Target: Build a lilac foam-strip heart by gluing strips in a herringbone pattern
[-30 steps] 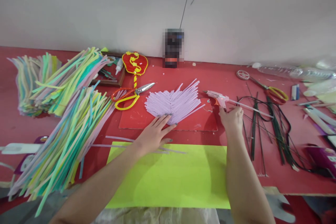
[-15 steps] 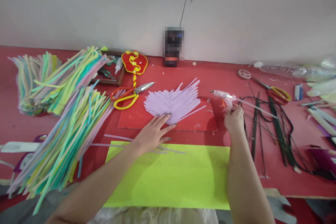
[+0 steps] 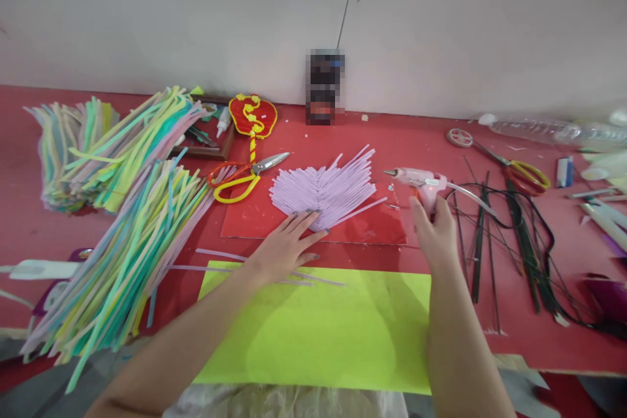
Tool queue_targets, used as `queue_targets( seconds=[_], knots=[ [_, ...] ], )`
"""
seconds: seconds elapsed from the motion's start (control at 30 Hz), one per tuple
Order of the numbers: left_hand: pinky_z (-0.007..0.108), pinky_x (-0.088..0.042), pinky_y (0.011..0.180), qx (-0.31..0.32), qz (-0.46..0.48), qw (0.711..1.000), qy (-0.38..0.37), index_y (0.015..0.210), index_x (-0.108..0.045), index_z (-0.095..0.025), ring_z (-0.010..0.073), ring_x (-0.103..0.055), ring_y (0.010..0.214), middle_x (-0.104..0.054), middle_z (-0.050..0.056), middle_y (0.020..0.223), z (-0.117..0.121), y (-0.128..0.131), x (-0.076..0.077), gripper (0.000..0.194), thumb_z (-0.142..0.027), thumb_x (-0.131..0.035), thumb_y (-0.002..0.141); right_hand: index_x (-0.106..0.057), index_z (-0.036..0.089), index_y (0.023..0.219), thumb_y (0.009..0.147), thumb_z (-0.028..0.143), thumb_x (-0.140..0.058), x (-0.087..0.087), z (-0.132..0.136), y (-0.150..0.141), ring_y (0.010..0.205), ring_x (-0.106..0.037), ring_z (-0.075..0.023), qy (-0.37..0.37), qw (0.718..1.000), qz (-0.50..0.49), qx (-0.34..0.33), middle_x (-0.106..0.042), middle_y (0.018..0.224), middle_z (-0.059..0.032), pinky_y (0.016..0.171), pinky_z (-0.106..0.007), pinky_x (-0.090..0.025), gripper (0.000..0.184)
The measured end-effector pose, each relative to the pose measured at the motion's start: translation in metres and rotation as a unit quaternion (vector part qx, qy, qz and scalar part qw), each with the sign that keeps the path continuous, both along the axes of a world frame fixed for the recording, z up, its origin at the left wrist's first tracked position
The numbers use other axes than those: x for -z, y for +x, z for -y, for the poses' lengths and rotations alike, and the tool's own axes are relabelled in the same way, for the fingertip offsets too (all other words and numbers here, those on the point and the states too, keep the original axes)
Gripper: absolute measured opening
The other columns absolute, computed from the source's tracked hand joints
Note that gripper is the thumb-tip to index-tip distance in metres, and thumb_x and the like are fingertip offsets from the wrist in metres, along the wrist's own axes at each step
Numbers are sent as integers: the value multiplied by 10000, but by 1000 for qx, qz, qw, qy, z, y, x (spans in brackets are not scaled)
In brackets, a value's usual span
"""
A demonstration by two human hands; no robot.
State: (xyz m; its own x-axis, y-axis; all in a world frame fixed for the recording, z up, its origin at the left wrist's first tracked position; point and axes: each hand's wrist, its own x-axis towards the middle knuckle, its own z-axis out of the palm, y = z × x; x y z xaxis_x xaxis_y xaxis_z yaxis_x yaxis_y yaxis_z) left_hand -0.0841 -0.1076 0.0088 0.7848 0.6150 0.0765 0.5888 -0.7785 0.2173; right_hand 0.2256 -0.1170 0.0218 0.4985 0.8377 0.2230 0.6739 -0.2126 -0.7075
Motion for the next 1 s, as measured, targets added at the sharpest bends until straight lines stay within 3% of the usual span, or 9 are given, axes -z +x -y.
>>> queue_targets(
  seconds=[0.13, 0.3, 0.4, 0.5, 0.73, 1.0],
  knots=[
    [446, -267, 1128, -4, 2, 1000, -2, 1369, -427, -258, 261, -267, 1402, -298, 107, 1515, 0, 0, 2, 475, -414, -474, 922, -503, 210, 813, 702, 618, -591, -11, 11, -22, 556, -426, -130, -51, 998, 26, 6, -449, 625, 39, 556, -270, -364, 432],
    [464, -245, 1131, -7, -2, 1000, -6, 1386, -402, -251, 280, -241, 1411, -254, 119, 1534, 2, 0, 4, 516, -437, -486, 913, -524, 185, 1022, 688, 674, -561, 6, 20, -35, 693, -525, -191, -97, 991, 74, -46, -576, 803, -42, 644, -312, -416, 595],
    [478, -236, 1131, -2, -5, 1000, -2, 1392, -393, -243, 293, -224, 1415, -227, 135, 1540, 3, 0, 4, 527, -459, -462, 917, -526, 174, 1073, 732, 674, -508, 16, 19, -41, 832, -571, -234, -84, 988, 93, -89, -616, 957, -102, 724, -343, -449, 606],
    [470, -242, 1132, 2, -5, 1000, -1, 1400, -380, -242, 293, -214, 1418, -216, 136, 1543, 3, 0, 4, 534, -470, -447, 921, -538, 180, 1086, 778, 633, -476, 18, 17, -47, 857, -594, -244, -80, 984, 115, -114, -635, 982, -111, 728, -353, -466, 552],
    [470, -243, 1133, 14, 3, 1000, -11, 1435, -306, -276, 291, -189, 1426, -157, 121, 1562, 2, 0, 2, 575, -471, -460, 916, -557, 193, 1096, 781, 631, -474, 17, 19, -47, 871, -616, -252, -80, 983, 126, -106, -654, 1047, -120, 722, -363, -487, 546],
    [472, -226, 1139, 13, 3, 1000, -13, 1421, -339, -283, 296, -169, 1430, -101, 100, 1575, 3, -1, 5, 575, -468, -499, 900, -564, 200, 1105, 800, 590, -474, 16, 19, -45, 912, -620, -256, -87, 978, 152, -110, -660, 1053, -105, 704, -351, -486, 503]
  ],
)
